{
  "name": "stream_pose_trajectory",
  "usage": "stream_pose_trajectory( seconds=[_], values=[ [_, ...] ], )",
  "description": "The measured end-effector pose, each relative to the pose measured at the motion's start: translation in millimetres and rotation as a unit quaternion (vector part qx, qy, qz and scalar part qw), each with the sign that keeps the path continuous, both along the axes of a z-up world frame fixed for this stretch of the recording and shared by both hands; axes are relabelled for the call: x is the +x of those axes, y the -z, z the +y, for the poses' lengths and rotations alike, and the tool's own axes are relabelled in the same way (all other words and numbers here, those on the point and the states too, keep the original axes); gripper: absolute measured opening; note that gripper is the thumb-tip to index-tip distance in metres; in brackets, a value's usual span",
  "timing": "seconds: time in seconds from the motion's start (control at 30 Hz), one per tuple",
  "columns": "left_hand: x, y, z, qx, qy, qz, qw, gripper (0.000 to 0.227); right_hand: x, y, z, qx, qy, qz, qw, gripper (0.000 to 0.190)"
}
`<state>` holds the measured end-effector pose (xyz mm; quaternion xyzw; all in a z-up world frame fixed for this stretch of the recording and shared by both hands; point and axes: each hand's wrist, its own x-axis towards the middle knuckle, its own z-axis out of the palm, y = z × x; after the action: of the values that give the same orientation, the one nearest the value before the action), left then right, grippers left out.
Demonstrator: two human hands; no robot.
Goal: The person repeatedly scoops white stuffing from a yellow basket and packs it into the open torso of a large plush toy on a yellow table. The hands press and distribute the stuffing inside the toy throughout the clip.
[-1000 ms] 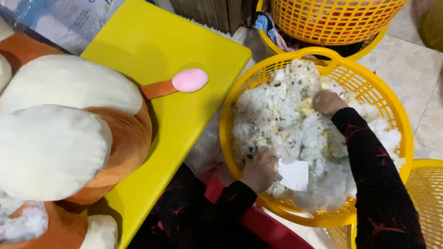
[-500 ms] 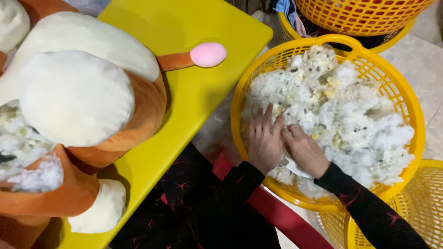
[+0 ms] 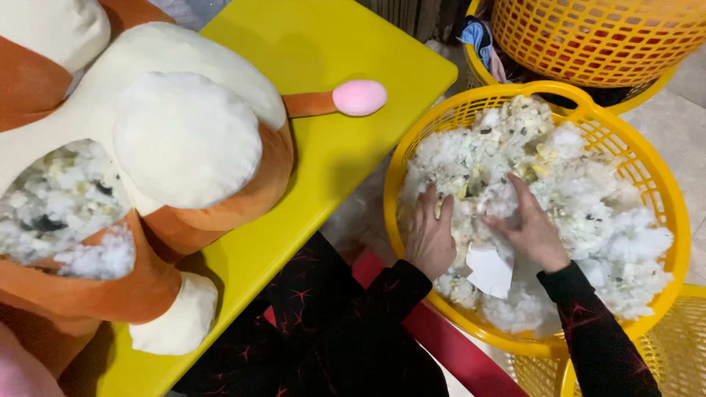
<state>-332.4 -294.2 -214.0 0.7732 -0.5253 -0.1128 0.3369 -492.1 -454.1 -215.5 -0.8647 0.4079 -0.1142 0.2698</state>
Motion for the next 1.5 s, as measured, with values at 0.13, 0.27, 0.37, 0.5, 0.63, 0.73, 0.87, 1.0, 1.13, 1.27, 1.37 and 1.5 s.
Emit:
stream_pose_trajectory(
  seconds=[0.13,0.27,0.37,0.5,0.63,0.73,0.87,1.0,1.13,1.27,1.37,1.5],
  values=[
    [1.9,-4.6,-1.5,-0.098,0.010,0.069,0.993,0.061,2.7,20.8,-23.6,0.111,0.122,-0.073,0.984,0.041],
    [-0.2,-14.7,-5.5,-0.175,0.002,0.200,0.964,0.051,-5.0,8.2,-21.7,0.216,0.134,-0.402,0.880,0.022],
    [3.1,-30.0,-11.4,-0.072,0.014,0.391,0.917,0.068,2.2,-11.2,-2.9,0.309,0.143,-0.517,0.785,0.017],
    [11.6,-43.1,-19.5,-0.010,0.049,0.609,0.791,0.081,9.0,-39.1,29.4,0.214,0.079,-0.423,0.877,0.026],
    [5.7,-30.8,-23.9,-0.094,0.105,0.563,0.815,0.086,11.2,-58.6,48.0,0.101,0.046,-0.315,0.942,0.033],
    [-2.4,-23.2,-28.3,-0.045,0.037,0.407,0.912,0.068,16.5,-71.1,50.5,0.022,-0.019,-0.298,0.954,0.033],
    [-14.0,-43.8,-28.8,-0.189,0.036,0.371,0.909,0.070,23.4,-86.2,55.6,-0.048,-0.062,-0.271,0.959,0.029],
    [6.4,-82.3,25.7,-0.176,0.059,0.306,0.934,0.069,38.7,-97.6,83.2,-0.004,-0.122,-0.330,0.936,0.028],
    [62.8,-120.9,130.6,-0.255,-0.039,0.190,0.947,0.035,95.1,-118.6,139.2,0.023,-0.204,-0.400,0.893,0.027],
    [162.4,-168.5,244.3,-0.334,-0.062,0.107,0.935,0.037,218.9,-157.7,211.0,-0.040,-0.314,-0.466,0.826,0.025],
    [248.2,-209.6,294.0,-0.304,-0.176,-0.091,0.932,0.025,336.4,-191.0,260.3,-0.082,-0.388,-0.483,0.780,0.022],
    [324.1,-247.4,319.4,-0.135,-0.263,-0.183,0.937,0.033,442.4,-227.1,296.0,-0.115,-0.488,-0.374,0.780,0.029]
  ],
)
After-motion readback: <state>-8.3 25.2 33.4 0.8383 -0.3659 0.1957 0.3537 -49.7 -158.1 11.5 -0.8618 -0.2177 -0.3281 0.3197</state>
